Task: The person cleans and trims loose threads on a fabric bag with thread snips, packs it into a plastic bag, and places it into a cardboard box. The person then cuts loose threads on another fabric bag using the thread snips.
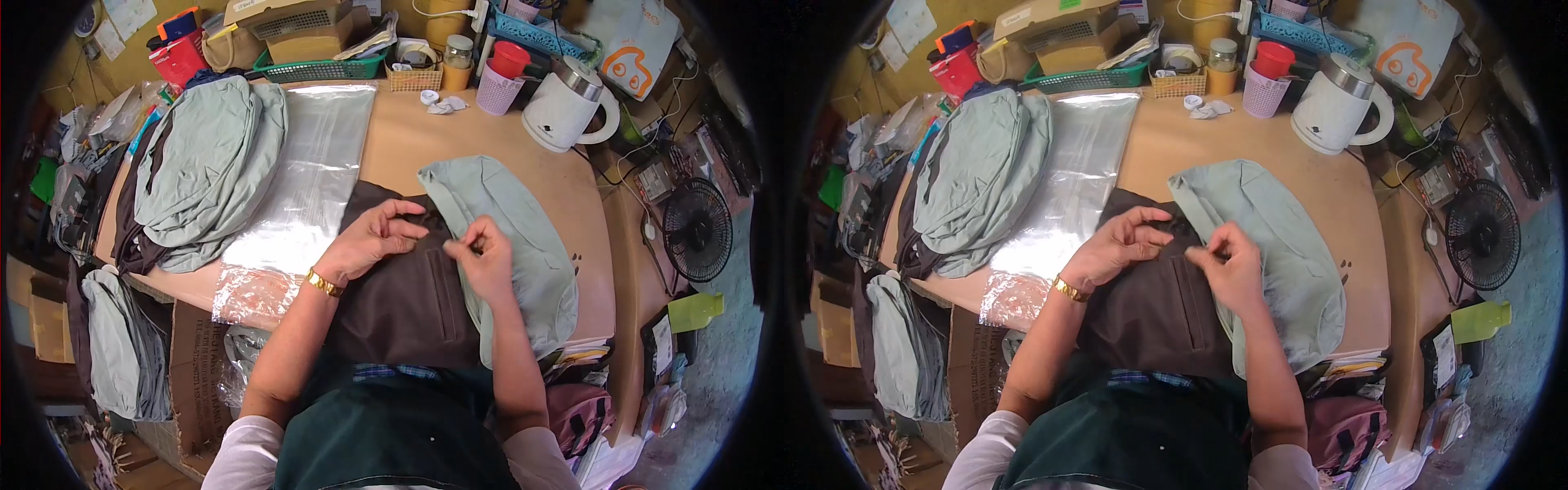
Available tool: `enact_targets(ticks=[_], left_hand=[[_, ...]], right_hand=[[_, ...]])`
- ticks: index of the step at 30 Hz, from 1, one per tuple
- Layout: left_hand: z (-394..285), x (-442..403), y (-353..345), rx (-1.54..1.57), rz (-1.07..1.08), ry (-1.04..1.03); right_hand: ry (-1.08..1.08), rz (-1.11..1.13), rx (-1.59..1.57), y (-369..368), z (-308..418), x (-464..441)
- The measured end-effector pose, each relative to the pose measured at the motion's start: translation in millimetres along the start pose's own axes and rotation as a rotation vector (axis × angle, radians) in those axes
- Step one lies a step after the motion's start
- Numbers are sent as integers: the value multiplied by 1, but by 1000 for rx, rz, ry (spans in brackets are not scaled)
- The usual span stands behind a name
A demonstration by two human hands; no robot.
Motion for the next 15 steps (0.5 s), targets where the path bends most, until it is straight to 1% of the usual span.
enact_targets(ticks=[1,2,4,6,7,8,10,12,13,14,15], left_hand=[[-10,4,3,-214,-167,-88],[-27,13,4,-679,-523,-209],[-54,32,-33,-1144,-680,-584],[-28,28,-54,-1139,-523,-521],[-7,23,-53,-1181,-517,-466],[14,19,-43,-1149,-516,-456],[6,29,-39,-1101,-623,-574],[-8,52,-47,-928,-808,-655],[-5,57,-47,-938,-826,-671],[-4,58,-47,-942,-823,-671],[1,53,-48,-1029,-750,-580]], right_hand=[[-39,-123,-149,6,-13,-2],[-43,-128,-148,5,-23,-5],[41,-365,-188,14,-27,-11],[33,-367,-144,11,-26,-10],[-10,-322,-26,9,-23,-8],[-52,-275,92,7,-23,-7],[-49,-250,147,7,-28,-4],[-48,-263,294,10,-30,-2],[-49,-265,292,10,-32,-3],[-2,-279,325,11,-32,-5],[46,-292,357,10,-27,-7]])
Point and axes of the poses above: each hand's wrist, its own x-axis away from the middle knuckle, its own y-axis out of the back of the hand, z = x × y, the point moved 7 cm from there along -x, towards the middle knuckle, and after that the axes turned 9 degrees about y, right-handed, at the moved point
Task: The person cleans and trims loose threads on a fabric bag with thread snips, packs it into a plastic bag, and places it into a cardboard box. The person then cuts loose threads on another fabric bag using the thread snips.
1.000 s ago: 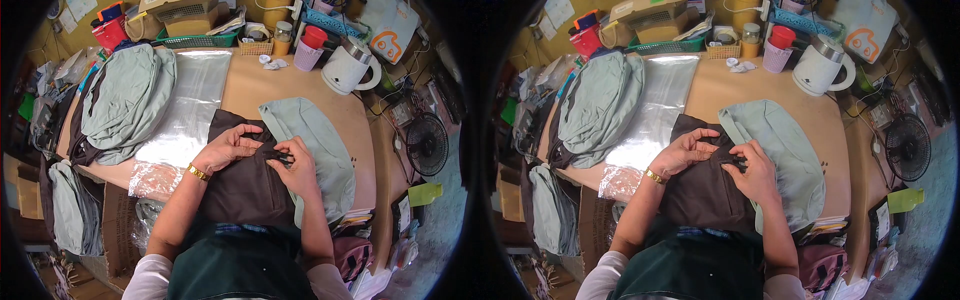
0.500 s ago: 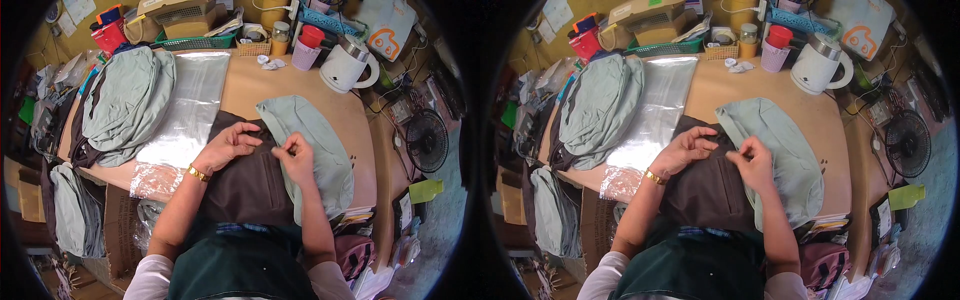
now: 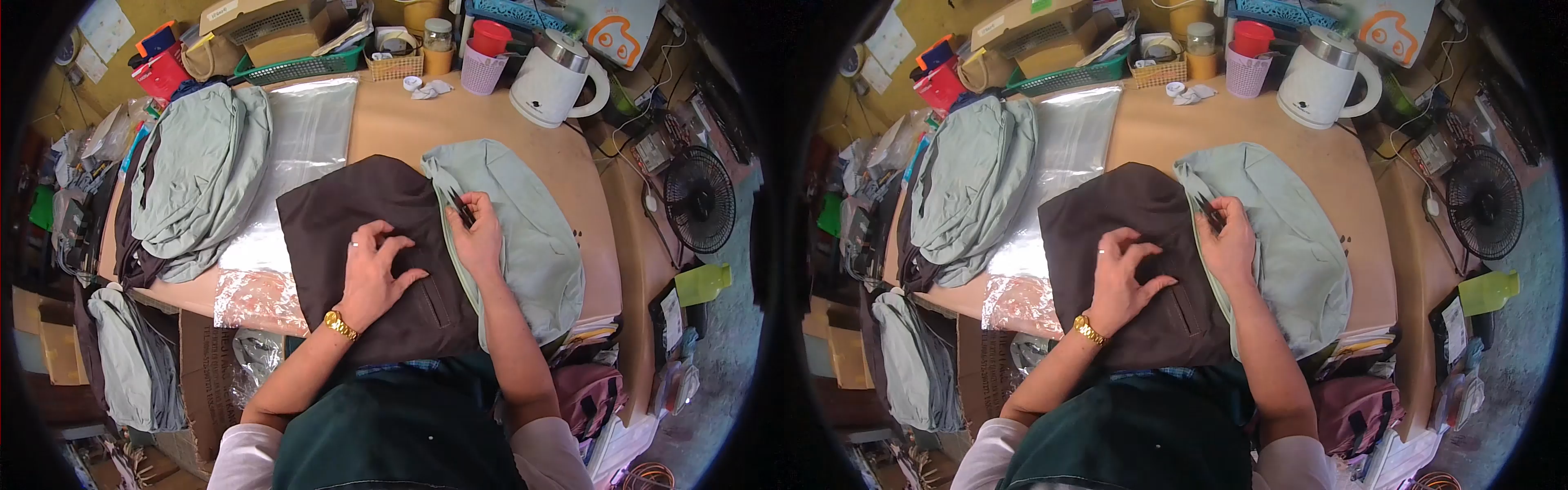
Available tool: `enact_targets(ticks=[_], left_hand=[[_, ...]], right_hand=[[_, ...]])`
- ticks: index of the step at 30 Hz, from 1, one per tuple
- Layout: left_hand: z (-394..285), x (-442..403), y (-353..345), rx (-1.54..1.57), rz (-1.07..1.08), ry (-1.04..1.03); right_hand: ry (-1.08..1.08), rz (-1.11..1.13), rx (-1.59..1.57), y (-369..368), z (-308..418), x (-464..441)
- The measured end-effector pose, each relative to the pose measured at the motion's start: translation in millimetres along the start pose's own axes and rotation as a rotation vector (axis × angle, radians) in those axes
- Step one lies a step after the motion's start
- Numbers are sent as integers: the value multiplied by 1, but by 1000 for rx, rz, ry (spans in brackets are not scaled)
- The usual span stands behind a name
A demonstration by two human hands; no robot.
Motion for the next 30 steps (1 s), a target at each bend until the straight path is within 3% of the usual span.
enact_targets(ticks=[1,3,6,10,12,13,18,19,21,24,25,27,30], left_hand=[[2,2,-8,-68,114,9],[4,1,-14,-69,120,-6],[9,-4,-23,-106,180,130],[16,-9,-34,-184,242,114],[20,-9,-28,-11,189,63],[28,-10,-16,179,147,145],[119,-10,99,462,-110,453],[154,-3,132,466,-305,453],[183,11,190,535,-512,724],[141,-2,184,576,-336,543],[118,-11,158,418,-193,468],[66,-17,89,502,129,501],[-6,-18,18,113,152,5]], right_hand=[[-1,-1,-4,0,3,0],[-5,51,128,-1,10,0],[-84,97,106,-1,13,0],[-91,105,131,-2,16,0],[-32,126,183,-3,11,-1],[-31,123,181,-1,11,-2],[-38,112,179,2,6,-1],[-38,112,178,2,6,-1],[-56,129,205,0,8,-1],[-59,133,233,0,11,-2],[-60,134,235,-1,9,-1],[-21,106,268,-1,9,-1],[10,76,224,1,12,0]])
Point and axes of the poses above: each hand's wrist, its own x-axis away from the middle knuckle, its own y-axis out of the back of the hand, z = x × y, the point moved 7 cm from there along -x, towards the middle knuckle, and after that the axes turned 9 degrees about y, right-handed, at the moved point
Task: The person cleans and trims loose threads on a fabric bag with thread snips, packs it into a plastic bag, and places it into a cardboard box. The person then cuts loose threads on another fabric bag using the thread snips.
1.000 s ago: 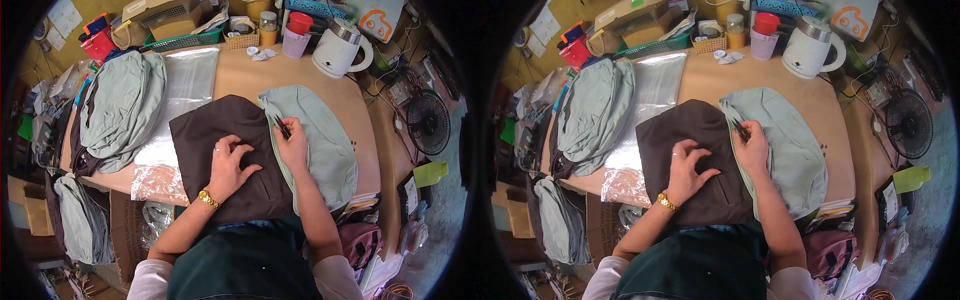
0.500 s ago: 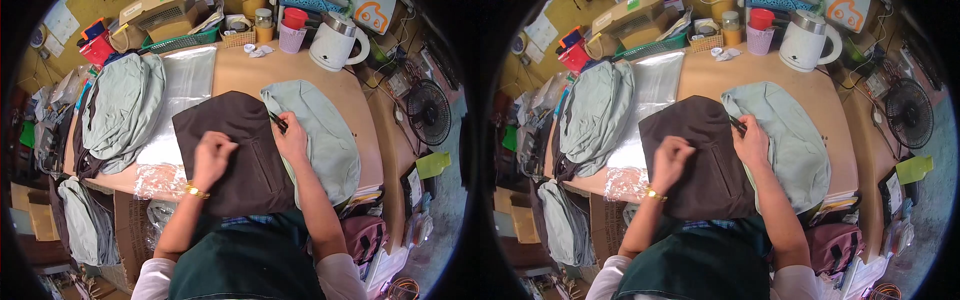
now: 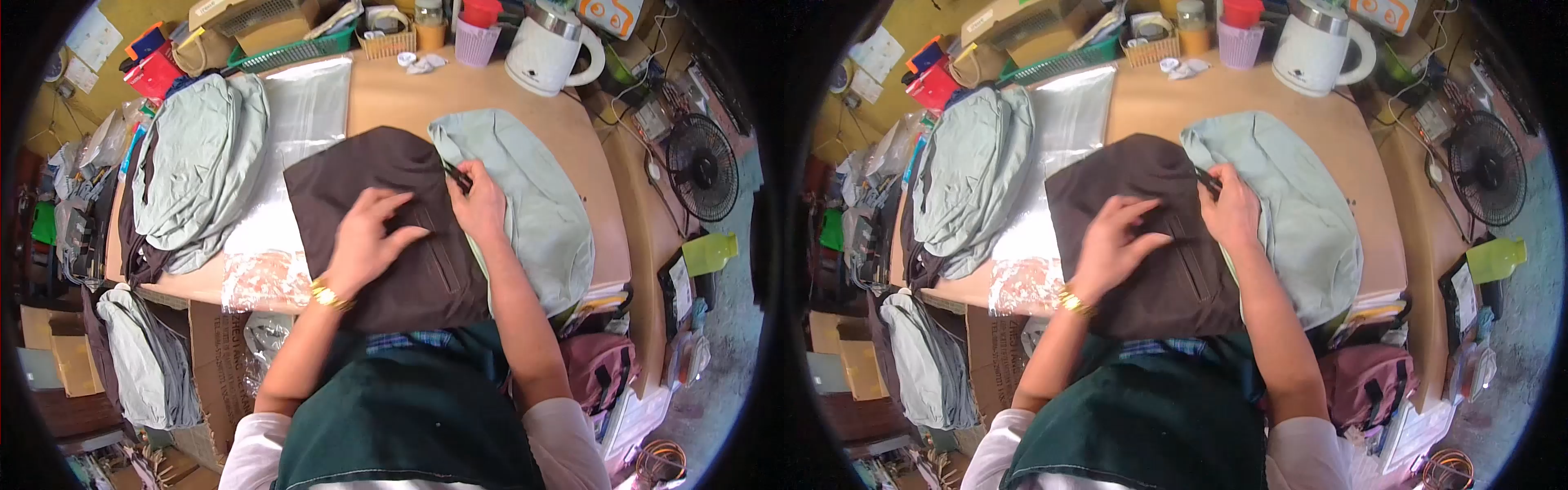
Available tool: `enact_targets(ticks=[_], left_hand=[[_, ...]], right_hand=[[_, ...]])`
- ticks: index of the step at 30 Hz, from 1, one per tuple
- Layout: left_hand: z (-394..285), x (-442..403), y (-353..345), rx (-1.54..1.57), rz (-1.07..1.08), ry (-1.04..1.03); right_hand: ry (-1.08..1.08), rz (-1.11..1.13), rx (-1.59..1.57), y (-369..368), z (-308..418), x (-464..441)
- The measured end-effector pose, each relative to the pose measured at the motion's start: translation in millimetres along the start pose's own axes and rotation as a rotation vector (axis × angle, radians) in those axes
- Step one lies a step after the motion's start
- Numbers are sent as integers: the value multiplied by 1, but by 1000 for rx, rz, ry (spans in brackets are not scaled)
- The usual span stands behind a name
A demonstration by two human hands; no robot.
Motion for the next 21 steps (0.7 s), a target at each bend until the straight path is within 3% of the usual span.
enact_targets(ticks=[1,5,9,11,13,15,17,19,21], left_hand=[[-4,1,-20,-118,-28,-141],[29,-9,-51,-181,45,-57],[76,-15,47,-85,-349,177],[110,-12,105,-158,-540,418],[132,-21,120,-215,-563,380],[140,-32,99,-322,-420,422],[142,-52,82,-457,-97,541],[143,-64,73,229,-36,519],[105,-56,76,441,-74,452]], right_hand=[[-13,6,4,1,-1,0],[-20,22,-4,2,-5,1],[33,-1,24,7,-7,1],[65,4,25,5,-7,2],[66,41,97,0,-5,1],[99,46,109,3,2,1],[116,169,141,5,2,2],[79,282,75,17,-3,-2],[52,387,11,21,11,-13]])
Point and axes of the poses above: each hand's wrist, its own x-axis away from the middle knuckle, its own y-axis out of the back of the hand, z = x × y, the point moved 7 cm from there along -x, towards the middle knuckle, and after that the axes turned 9 degrees about y, right-handed, at the moved point
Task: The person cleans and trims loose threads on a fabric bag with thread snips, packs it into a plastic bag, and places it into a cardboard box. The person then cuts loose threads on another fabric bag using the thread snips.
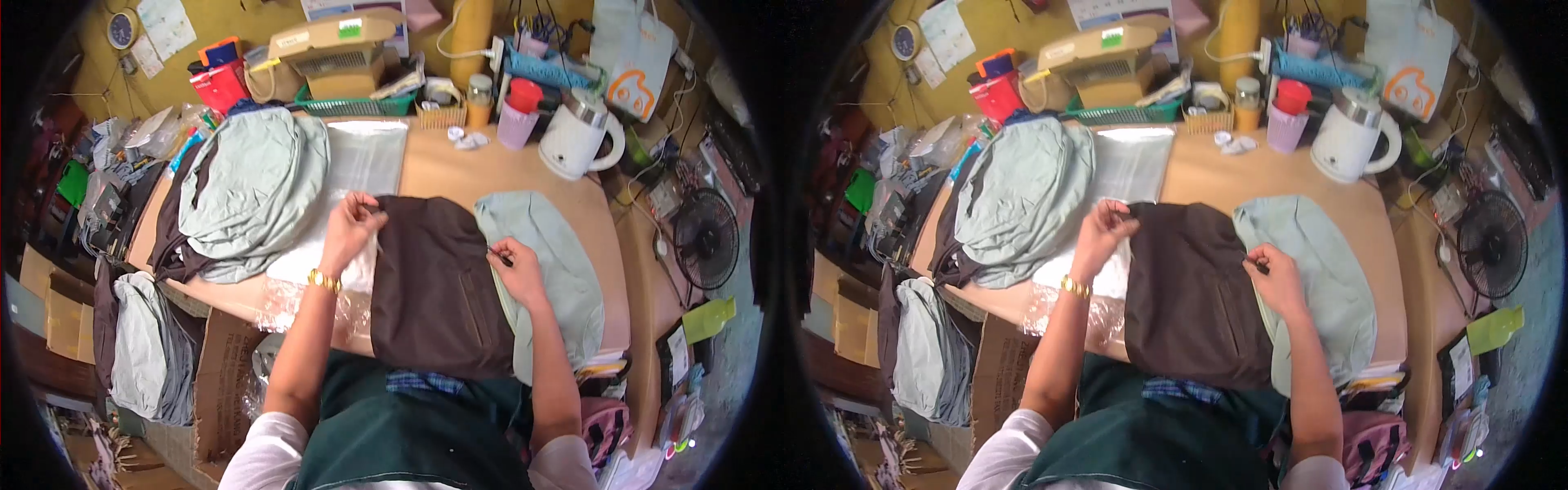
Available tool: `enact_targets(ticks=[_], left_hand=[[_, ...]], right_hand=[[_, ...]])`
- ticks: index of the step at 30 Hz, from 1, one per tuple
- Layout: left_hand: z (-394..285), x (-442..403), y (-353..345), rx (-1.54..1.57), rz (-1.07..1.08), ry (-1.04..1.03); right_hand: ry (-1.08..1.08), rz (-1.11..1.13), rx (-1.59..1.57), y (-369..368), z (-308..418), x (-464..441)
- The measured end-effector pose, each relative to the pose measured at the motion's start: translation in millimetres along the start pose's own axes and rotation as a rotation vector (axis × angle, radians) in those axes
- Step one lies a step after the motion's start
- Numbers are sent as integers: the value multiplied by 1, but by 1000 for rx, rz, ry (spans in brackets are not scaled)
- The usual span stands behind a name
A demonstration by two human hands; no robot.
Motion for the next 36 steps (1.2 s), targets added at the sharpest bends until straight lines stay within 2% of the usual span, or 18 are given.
enact_targets(ticks=[2,3,5,6,8,10,12,14,16,19,22,23,24,26,27,29,34,36], left_hand=[[-37,34,-17,61,47,-217],[-47,46,-26,133,99,-226],[-61,66,-39,382,220,-181],[-66,74,-42,442,282,-188],[-73,86,-38,476,240,-173],[-62,87,-28,479,232,-122],[-53,88,-21,494,220,-81],[-51,93,-22,125,203,-120],[-63,96,-23,32,196,-231],[-45,85,-13,230,101,-127],[-31,86,-2,666,13,97],[-34,80,11,743,-47,50],[-38,82,31,544,-120,-37],[-54,89,41,245,8,24],[-57,90,41,245,3,26],[-64,96,19,-127,212,-45],[-68,93,-7,16,232,71],[-62,91,-10,339,227,116]], right_hand=[[73,-134,-311,14,39,-5],[83,-139,-309,14,62,-11],[392,-273,-716,23,121,-26],[404,-275,-720,26,128,-33],[199,99,-930,-2,138,-48],[133,246,-1127,-21,133,-49],[243,203,-885,-24,134,-44],[213,95,-875,-33,130,-44],[222,-42,-844,-31,133,-40],[243,-91,-754,-30,146,-27],[340,-193,-589,-20,156,-21],[376,-257,-490,-11,161,-18],[412,-318,-391,-4,166,-15],[387,-339,-389,0,163,-12],[414,-339,-367,0,164,-9],[443,-329,-352,-2,169,-6],[521,-303,-268,-5,181,1],[492,-269,-259,-5,176,2]])
Point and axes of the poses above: each hand's wrist, its own x-axis away from the middle knuckle, its own y-axis out of the back of the hand, z = x × y, the point moved 7 cm from there along -x, towards the middle knuckle, and after that the axes turned 9 degrees about y, right-handed, at the moved point
